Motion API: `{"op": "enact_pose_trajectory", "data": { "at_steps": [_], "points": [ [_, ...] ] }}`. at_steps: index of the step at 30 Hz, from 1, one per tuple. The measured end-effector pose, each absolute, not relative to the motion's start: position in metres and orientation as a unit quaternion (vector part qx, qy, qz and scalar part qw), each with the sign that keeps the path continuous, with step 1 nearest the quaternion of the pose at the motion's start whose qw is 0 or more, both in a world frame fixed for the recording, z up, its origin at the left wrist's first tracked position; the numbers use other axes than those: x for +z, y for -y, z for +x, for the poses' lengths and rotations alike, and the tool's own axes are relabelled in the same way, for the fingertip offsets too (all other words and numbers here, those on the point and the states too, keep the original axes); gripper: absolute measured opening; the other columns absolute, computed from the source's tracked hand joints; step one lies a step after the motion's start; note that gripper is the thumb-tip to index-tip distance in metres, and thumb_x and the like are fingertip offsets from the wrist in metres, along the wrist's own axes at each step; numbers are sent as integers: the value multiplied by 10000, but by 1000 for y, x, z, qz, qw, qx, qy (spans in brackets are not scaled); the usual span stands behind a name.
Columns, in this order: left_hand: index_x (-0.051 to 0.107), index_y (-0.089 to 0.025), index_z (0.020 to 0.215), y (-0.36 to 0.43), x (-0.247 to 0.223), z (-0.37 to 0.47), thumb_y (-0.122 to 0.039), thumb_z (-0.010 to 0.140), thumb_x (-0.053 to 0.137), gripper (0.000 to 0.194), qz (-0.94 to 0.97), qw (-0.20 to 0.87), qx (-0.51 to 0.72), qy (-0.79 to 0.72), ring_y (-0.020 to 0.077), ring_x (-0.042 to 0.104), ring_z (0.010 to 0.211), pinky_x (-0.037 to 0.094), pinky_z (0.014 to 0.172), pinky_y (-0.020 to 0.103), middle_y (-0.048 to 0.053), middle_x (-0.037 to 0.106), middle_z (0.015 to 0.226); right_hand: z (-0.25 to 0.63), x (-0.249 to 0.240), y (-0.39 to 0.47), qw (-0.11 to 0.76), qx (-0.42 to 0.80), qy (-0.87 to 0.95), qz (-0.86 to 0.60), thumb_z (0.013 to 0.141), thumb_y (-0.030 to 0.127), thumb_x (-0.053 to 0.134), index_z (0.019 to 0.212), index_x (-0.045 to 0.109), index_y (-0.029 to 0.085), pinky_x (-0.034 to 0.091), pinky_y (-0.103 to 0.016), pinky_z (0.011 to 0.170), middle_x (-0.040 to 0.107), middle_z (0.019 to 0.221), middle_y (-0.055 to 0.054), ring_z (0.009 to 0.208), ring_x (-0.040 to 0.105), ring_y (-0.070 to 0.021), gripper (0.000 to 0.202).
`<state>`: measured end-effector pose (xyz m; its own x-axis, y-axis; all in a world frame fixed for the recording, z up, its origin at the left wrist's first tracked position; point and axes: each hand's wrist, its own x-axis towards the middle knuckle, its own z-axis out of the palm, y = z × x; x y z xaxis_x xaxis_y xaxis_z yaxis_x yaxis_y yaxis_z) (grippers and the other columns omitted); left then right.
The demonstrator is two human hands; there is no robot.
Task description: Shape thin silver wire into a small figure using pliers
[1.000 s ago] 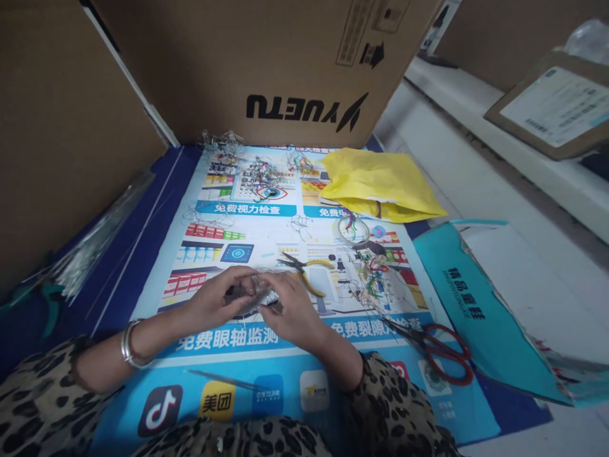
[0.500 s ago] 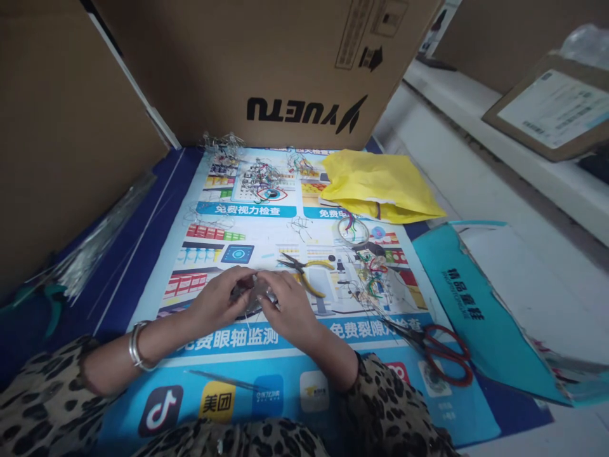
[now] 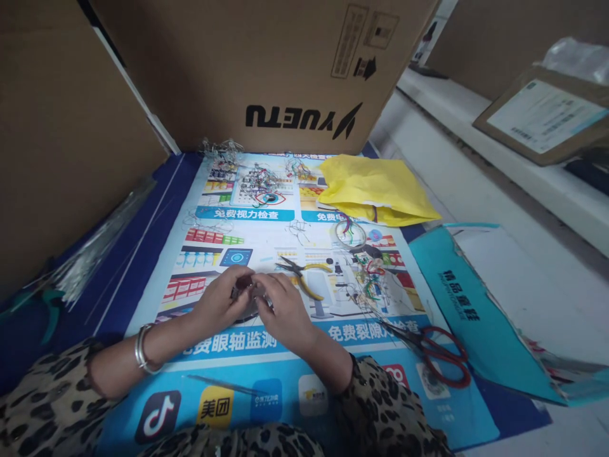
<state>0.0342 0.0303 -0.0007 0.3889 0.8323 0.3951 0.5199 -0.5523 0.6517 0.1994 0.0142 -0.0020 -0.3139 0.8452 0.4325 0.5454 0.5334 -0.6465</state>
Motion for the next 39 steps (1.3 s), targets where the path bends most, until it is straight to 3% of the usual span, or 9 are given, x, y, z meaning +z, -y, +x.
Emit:
{"op": "enact_pose_trajectory", "data": {
  "at_steps": [7,16,24,30,39],
  "points": [
    [438,-176,1066,-31,3,35,-98,777,447,300,797,234,360,-426,168,592,813,488,701,287,52,592,922,199,-3,-15,388,200,780,-449,769,110,493,1152,501,236,489,-362,823,613,1033,-63,934,573,-196,404],
    [434,-179,1130,-31,-6,29,-146,803,488,334,804,209,371,-416,193,586,873,487,751,341,61,604,920,207,1,-17,376,236,775,-450,760,204,577,1098,534,240,484,-371,812,615,955,-52,917,567,-208,342],
    [448,-182,1098,-32,-3,24,-163,784,522,323,808,240,374,-387,187,589,886,501,757,350,63,608,952,208,1,-17,371,238,773,-456,783,157,544,1128,527,249,493,-340,788,619,931,-38,871,572,-187,358],
    [452,-178,1114,-31,-3,24,-156,789,499,329,807,269,362,-382,179,591,872,509,745,340,69,606,958,205,-3,-19,362,196,784,-465,800,155,506,1136,542,251,493,-358,812,622,948,-47,895,572,-193,352],
    [410,-180,1113,-30,-3,27,-92,769,512,369,805,278,377,-363,174,536,886,489,759,328,69,535,989,200,-2,-20,330,136,791,-497,816,176,499,1011,621,206,496,-346,726,655,896,-68,823,597,-209,231]
  ]
}}
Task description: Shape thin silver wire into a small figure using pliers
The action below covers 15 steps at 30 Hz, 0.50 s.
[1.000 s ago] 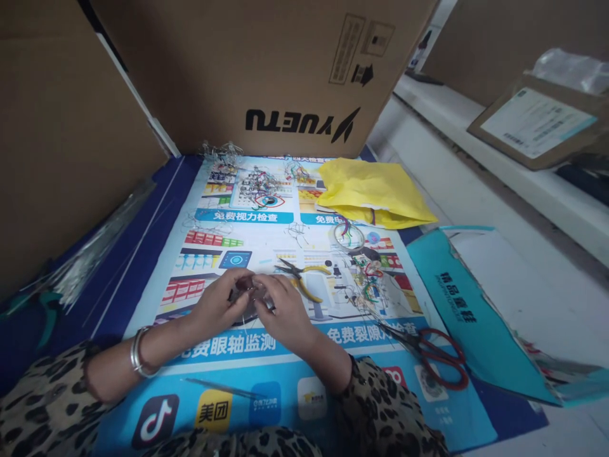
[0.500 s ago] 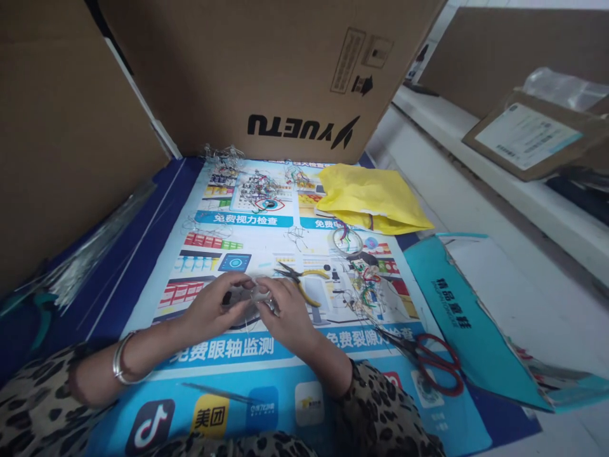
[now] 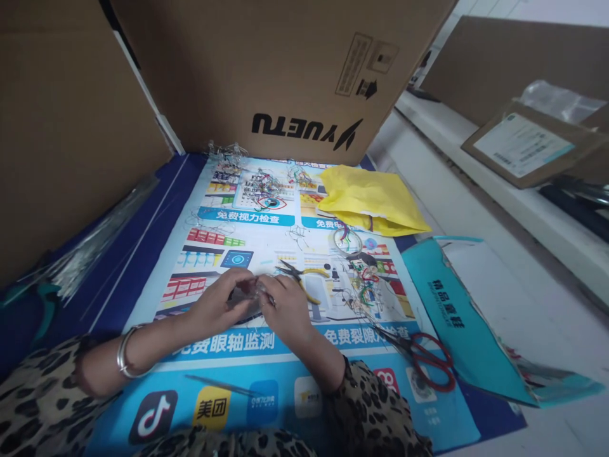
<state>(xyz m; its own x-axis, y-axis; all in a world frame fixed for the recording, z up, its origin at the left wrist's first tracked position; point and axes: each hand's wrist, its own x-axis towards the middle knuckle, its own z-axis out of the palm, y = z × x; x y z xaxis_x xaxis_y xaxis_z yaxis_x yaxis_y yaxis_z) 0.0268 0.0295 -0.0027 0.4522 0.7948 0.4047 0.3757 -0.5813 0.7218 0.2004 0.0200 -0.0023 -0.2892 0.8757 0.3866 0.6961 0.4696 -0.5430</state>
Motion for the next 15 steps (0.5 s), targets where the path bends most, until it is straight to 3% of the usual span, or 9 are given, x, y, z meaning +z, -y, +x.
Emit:
{"op": "enact_pose_trajectory", "data": {
  "at_steps": [6,9,15],
  "points": [
    [425,-180,1072,-29,-2,26,-141,814,526,279,795,287,384,-371,178,505,880,465,779,344,63,511,962,198,2,-24,335,193,775,-500,839,178,493,907,648,233,469,-290,744,675,842,-22,817,605,-171,178],
    [422,-185,1091,-28,-2,25,-193,820,551,300,793,274,394,-374,206,493,971,446,846,379,81,509,1027,199,3,-24,353,219,757,-504,834,179,489,893,645,232,463,-286,741,675,845,-15,816,602,-168,175],
    [340,-197,1279,-29,-3,25,-506,739,635,688,798,316,367,-359,311,369,1235,304,1033,494,144,411,1306,201,12,-25,418,251,704,-516,818,218,514,926,634,224,468,-266,683,670,865,-12,743,599,-150,161]
  ]
}}
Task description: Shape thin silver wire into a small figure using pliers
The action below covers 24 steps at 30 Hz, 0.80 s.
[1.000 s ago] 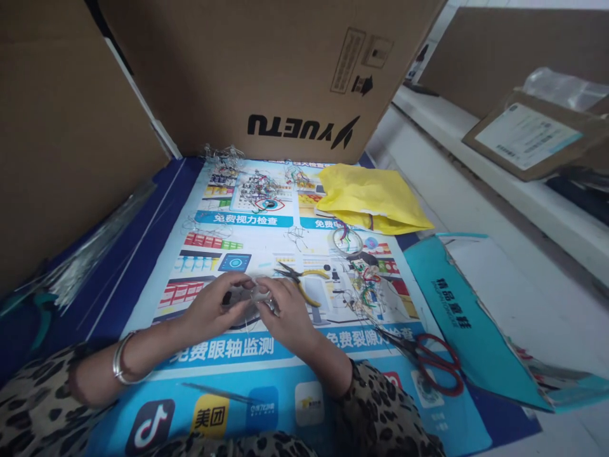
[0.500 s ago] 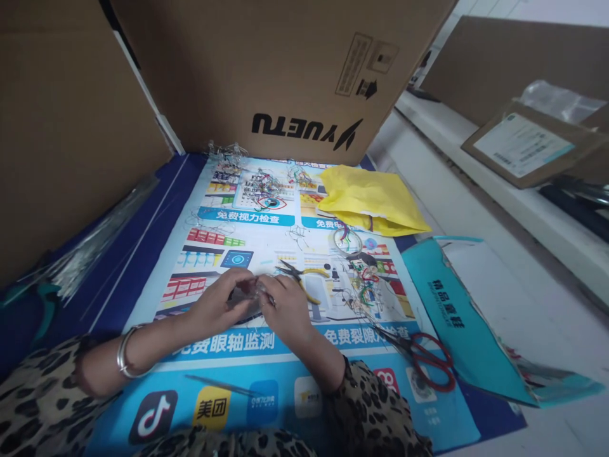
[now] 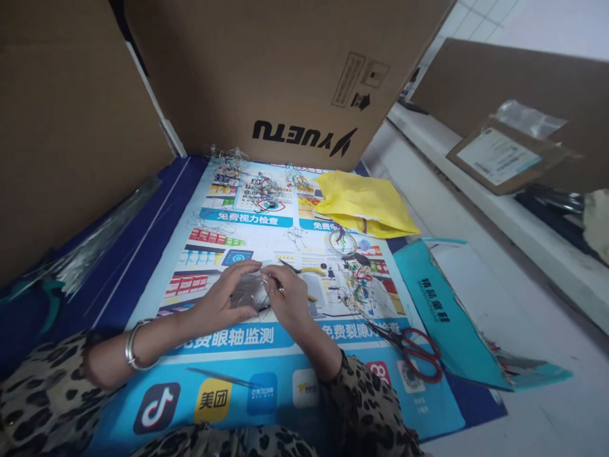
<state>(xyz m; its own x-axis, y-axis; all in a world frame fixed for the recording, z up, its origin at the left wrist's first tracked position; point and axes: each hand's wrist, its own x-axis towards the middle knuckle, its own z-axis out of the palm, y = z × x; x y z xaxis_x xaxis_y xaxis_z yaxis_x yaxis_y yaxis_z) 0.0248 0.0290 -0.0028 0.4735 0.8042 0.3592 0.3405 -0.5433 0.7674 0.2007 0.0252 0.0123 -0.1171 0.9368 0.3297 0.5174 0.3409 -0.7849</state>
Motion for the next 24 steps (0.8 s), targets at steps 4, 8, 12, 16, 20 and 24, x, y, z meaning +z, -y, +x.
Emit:
{"op": "enact_pose_trajectory", "data": {
  "at_steps": [4,8,12,16,20,24],
  "points": [
    [276,-195,1364,-29,-3,27,-599,678,640,875,785,372,339,-362,344,316,1289,252,1072,502,160,354,1386,199,25,-26,445,252,681,-523,826,242,522,887,630,208,459,-252,658,660,804,-7,707,592,-137,129],
    [241,-201,1399,-29,-1,27,-576,641,688,957,758,437,332,-353,356,274,1321,227,1092,500,156,294,1441,199,33,-30,453,220,696,-512,826,242,535,860,632,209,449,-244,624,647,774,-2,665,573,-126,109],
    [208,-213,1420,-32,4,24,-547,558,759,1076,725,472,346,-363,385,212,1346,191,1099,532,153,218,1482,198,33,-34,421,161,742,-496,814,178,520,853,633,216,445,-256,662,638,748,-4,695,571,-138,126],
    [120,-231,1438,-36,8,24,-481,499,815,1194,736,448,363,-355,375,222,1348,200,1099,533,149,221,1484,190,32,-36,402,165,759,-486,814,173,501,841,631,218,443,-268,681,647,763,-9,705,573,-144,140],
    [121,-213,1433,-38,9,28,-410,492,830,1194,743,428,350,-378,366,247,1340,233,1093,523,156,225,1477,182,32,-40,427,209,743,-471,814,179,501,882,629,219,444,-267,682,650,808,-10,730,578,-145,150],
    [141,-188,1425,-40,9,30,-317,539,803,1113,716,446,370,-388,342,282,1328,263,1094,476,153,264,1456,176,34,-44,447,237,725,-468,808,179,507,863,632,221,437,-260,658,634,772,1,696,562,-136,143]
  ]
}}
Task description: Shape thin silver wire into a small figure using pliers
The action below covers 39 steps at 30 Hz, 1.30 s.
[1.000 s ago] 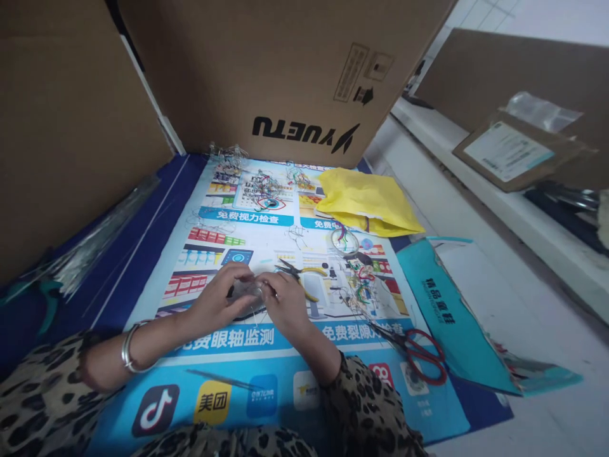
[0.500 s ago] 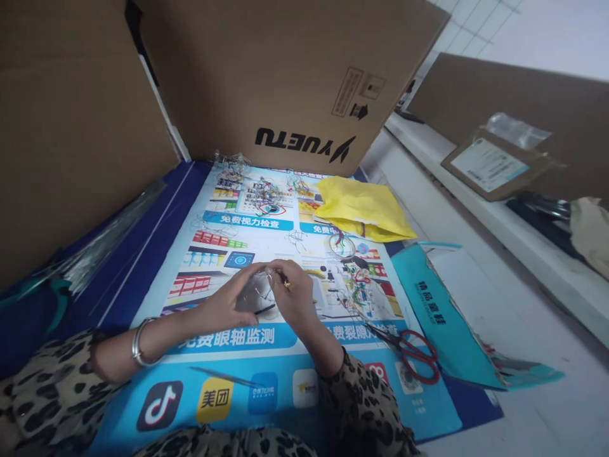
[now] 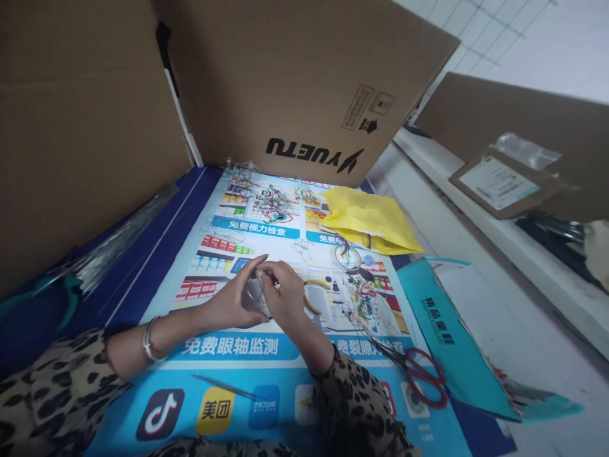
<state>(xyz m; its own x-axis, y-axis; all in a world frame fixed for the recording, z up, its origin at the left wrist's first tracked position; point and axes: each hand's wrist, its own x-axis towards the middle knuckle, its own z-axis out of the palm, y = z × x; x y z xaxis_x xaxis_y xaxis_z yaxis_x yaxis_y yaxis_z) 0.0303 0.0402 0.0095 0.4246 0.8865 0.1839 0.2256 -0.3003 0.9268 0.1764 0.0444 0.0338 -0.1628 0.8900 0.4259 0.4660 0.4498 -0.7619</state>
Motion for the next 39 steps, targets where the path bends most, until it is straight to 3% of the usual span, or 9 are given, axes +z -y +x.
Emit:
{"op": "enact_pose_trajectory", "data": {
  "at_steps": [6,9,12,16,20,28,34,39],
  "points": [
    [206,-270,1403,-42,0,28,-244,596,763,982,657,505,407,-385,295,348,1286,316,1054,443,98,308,1434,177,35,-48,443,282,706,-475,803,191,542,880,632,212,449,-251,660,652,797,2,713,586,-132,120],
    [226,-304,1388,-44,-4,25,-247,605,770,955,588,604,435,-316,289,299,1318,338,1029,422,87,290,1444,183,34,-50,457,291,693,-475,814,234,554,889,629,215,464,-254,666,660,806,1,725,595,-133,107],
    [340,-290,1330,-46,-5,23,-256,688,691,732,451,727,470,-219,284,306,1317,399,964,390,87,328,1423,190,34,-52,474,274,690,-472,809,239,564,885,635,223,470,-259,674,659,810,5,742,595,-134,106],
    [513,-217,1167,-49,-3,23,-187,775,551,395,289,820,460,-179,245,474,1184,473,863,344,91,479,1302,192,38,-50,496,267,681,-467,808,236,572,888,638,222,476,-271,679,652,815,-2,751,590,-137,105],
    [550,-171,1111,-46,-2,26,-67,761,519,366,248,871,397,-150,212,613,975,506,811,351,93,609,1106,188,42,-44,523,278,666,-453,815,233,567,881,638,219,479,-271,670,639,802,-6,747,591,-138,98],
    [561,-161,1090,-39,2,28,-323,856,566,285,256,893,342,-140,199,664,830,532,660,276,95,645,952,182,42,-40,530,313,648,-448,816,247,583,865,635,236,480,-246,634,626,781,18,697,582,-119,73],
    [572,-164,1020,-35,5,34,-245,732,708,329,317,866,331,-202,168,660,717,485,574,216,54,654,798,180,38,-35,501,339,651,-458,827,310,567,884,638,226,493,-272,619,618,772,-7,687,589,-141,124],
    [619,-133,801,-40,-5,45,-295,688,712,219,408,798,373,-239,161,610,561,457,546,256,36,636,617,175,34,-30,493,387,635,-452,826,328,567,886,632,230,476,-261,525,630,778,-19,614,581,-135,132]
  ]
}}
